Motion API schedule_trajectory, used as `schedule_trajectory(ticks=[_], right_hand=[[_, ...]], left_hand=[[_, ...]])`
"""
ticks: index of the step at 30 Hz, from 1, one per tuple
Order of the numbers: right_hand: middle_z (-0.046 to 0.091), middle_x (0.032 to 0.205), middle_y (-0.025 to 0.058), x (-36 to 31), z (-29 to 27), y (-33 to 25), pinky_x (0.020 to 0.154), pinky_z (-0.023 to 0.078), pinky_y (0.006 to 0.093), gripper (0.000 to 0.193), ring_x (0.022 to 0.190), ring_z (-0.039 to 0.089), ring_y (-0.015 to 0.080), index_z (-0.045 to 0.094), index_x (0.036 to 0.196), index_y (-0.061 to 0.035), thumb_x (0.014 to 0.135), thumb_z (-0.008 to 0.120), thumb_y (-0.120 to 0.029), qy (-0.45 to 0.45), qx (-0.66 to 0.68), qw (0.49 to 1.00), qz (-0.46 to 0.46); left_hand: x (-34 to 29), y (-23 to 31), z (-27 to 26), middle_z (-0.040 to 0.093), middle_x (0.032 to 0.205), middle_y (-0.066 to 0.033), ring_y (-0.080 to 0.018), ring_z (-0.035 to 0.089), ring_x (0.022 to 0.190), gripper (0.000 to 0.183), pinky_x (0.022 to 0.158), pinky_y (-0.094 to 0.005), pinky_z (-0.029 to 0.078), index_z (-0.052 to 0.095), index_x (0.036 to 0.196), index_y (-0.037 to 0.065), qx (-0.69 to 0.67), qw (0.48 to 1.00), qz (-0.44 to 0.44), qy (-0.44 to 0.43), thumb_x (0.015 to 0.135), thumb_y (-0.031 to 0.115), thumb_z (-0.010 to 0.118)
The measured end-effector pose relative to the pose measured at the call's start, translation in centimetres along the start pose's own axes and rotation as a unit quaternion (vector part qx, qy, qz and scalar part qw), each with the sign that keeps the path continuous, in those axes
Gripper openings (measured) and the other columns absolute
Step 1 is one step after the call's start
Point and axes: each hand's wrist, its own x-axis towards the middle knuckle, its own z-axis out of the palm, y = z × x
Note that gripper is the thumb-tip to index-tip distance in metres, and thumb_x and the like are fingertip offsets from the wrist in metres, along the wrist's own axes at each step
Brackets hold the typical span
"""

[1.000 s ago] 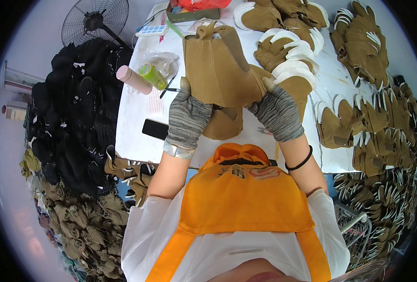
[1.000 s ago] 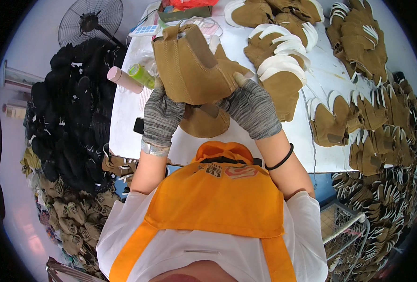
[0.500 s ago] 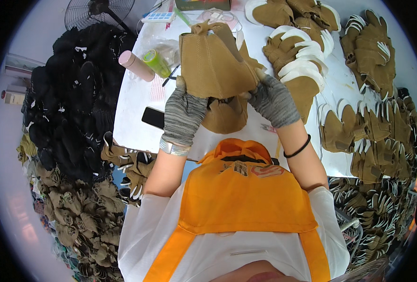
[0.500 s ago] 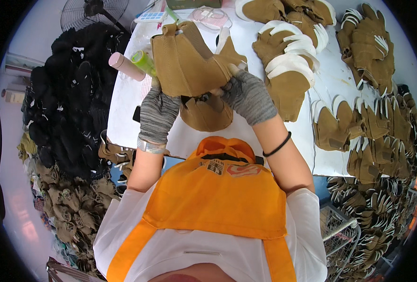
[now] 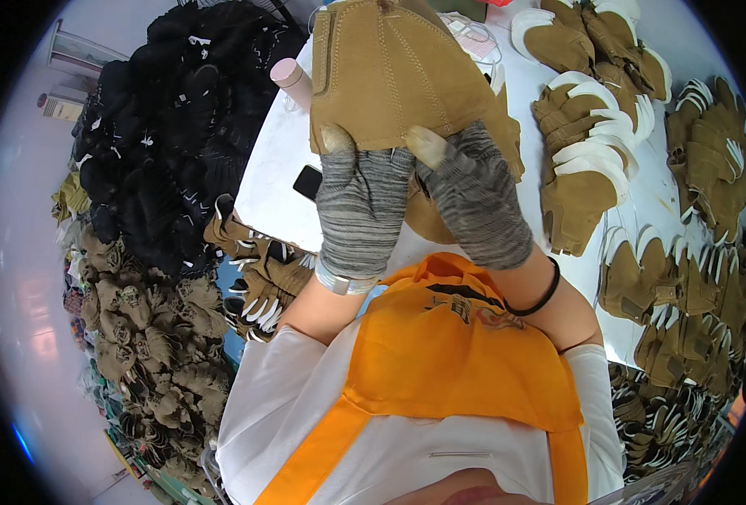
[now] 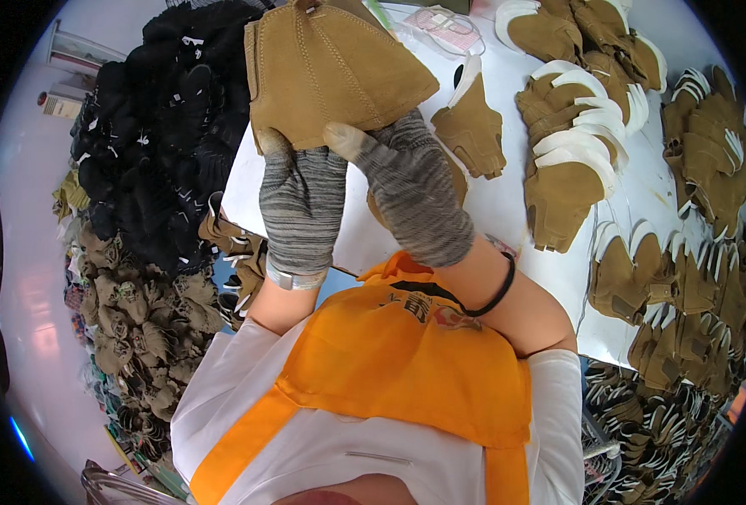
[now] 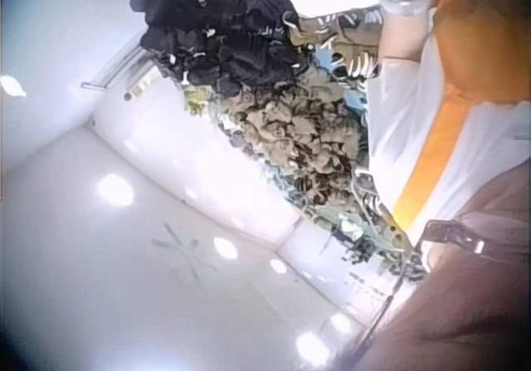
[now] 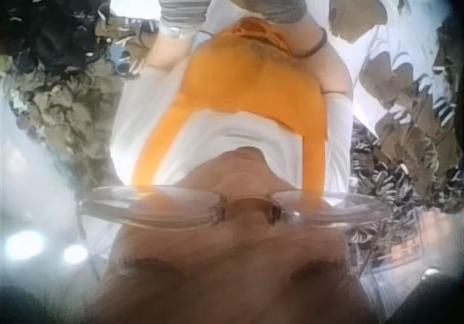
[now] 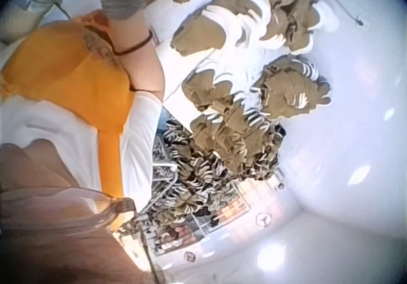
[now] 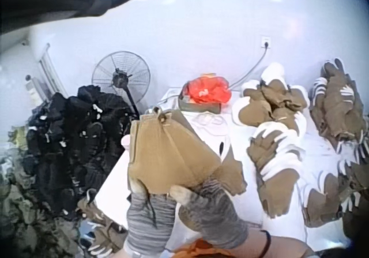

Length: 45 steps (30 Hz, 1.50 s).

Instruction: The person picks up and organizes various tan shoe components, picking them up from a pile and stacking them together.

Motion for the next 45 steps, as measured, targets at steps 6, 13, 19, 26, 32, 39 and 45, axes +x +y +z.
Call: schedule_trajectory(ticks=[6, 13, 19, 26, 32, 39, 45], right_hand=[[0.059, 0.108, 0.0074, 3.0, 1.1, -2.5, 0.081, 0.048, 0.0281, 0.041, 0.094, 0.056, 0.0136, 0.049, 0.120, -0.0010, 0.088, 0.062, -0.021, 0.120, 0.421, 0.876, 0.202], [0.062, 0.097, 0.0113, 3.0, -0.5, 1.0, 0.073, 0.053, 0.0266, 0.055, 0.085, 0.060, 0.0131, 0.050, 0.115, 0.0043, 0.083, 0.067, -0.036, 0.079, 0.281, 0.937, 0.191], [0.061, 0.097, 0.0114, 2.8, -1.8, 0.6, 0.074, 0.053, 0.0282, 0.057, 0.087, 0.061, 0.0172, 0.052, 0.111, 0.0047, 0.084, 0.064, -0.044, 0.117, 0.361, 0.899, 0.216], [0.052, 0.119, 0.0159, 2.7, -3.3, 3.1, 0.092, 0.050, 0.0363, 0.052, 0.112, 0.053, 0.0238, 0.044, 0.124, 0.0018, 0.094, 0.047, -0.041, 0.166, 0.594, 0.717, 0.324], [0.052, 0.121, 0.0126, -0.8, -3.2, 2.5, 0.095, 0.048, 0.0343, 0.052, 0.111, 0.053, 0.0222, 0.045, 0.125, -0.0005, 0.087, 0.063, -0.030, 0.083, 0.320, 0.926, 0.185], [0.055, 0.116, 0.0096, -1.7, -4.5, 0.5, 0.093, 0.048, 0.0319, 0.057, 0.107, 0.055, 0.0208, 0.044, 0.127, -0.0018, 0.083, 0.068, -0.029, 0.121, 0.417, 0.861, 0.265], [0.059, 0.110, 0.0092, -4.6, -5.3, 4.0, 0.087, 0.049, 0.0313, 0.056, 0.101, 0.057, 0.0196, 0.044, 0.127, -0.0010, 0.082, 0.070, -0.024, -0.057, -0.243, 0.968, 0.022]], left_hand=[[-0.8, -1.3, 1.1, 0.043, 0.134, -0.0158, -0.0237, 0.044, 0.124, 0.049, 0.108, -0.0343, 0.036, 0.034, 0.134, 0.000, 0.184, 0.982, 0.034, 0.034, 0.096, 0.028, 0.046], [-0.5, -1.2, 0.2, 0.046, 0.131, -0.0177, -0.0256, 0.045, 0.123, 0.046, 0.107, -0.0360, 0.039, 0.036, 0.132, -0.001, -0.105, 0.990, -0.042, 0.088, 0.096, 0.026, 0.045], [-0.5, -2.2, -0.5, 0.048, 0.129, -0.0170, -0.0244, 0.049, 0.120, 0.041, 0.104, -0.0360, 0.042, 0.041, 0.128, -0.002, 0.048, 0.998, -0.039, 0.033, 0.097, 0.025, 0.043], [0.7, -3.3, -4.0, 0.053, 0.124, -0.0143, -0.0251, 0.053, 0.116, 0.036, 0.098, -0.0389, 0.047, 0.046, 0.126, 0.004, -0.247, 0.955, -0.157, 0.038, 0.097, 0.027, 0.043], [1.1, -3.4, -5.5, 0.052, 0.124, -0.0145, -0.0244, 0.053, 0.114, 0.039, 0.097, -0.0369, 0.047, 0.040, 0.131, 0.005, -0.132, 0.969, -0.179, 0.103, 0.099, 0.026, 0.041], [2.2, -0.4, -3.5, 0.038, 0.131, -0.0135, -0.0283, 0.036, 0.126, 0.067, 0.104, -0.0403, 0.030, 0.039, 0.132, 0.008, 0.481, 0.840, 0.252, 0.005, 0.082, 0.045, 0.064], [2.3, 0.3, -1.5, 0.049, 0.115, -0.0166, -0.0274, 0.046, 0.106, 0.030, 0.093, -0.0384, 0.038, 0.065, 0.093, 0.004, 0.609, 0.737, 0.293, -0.021, 0.083, 0.032, 0.066]])
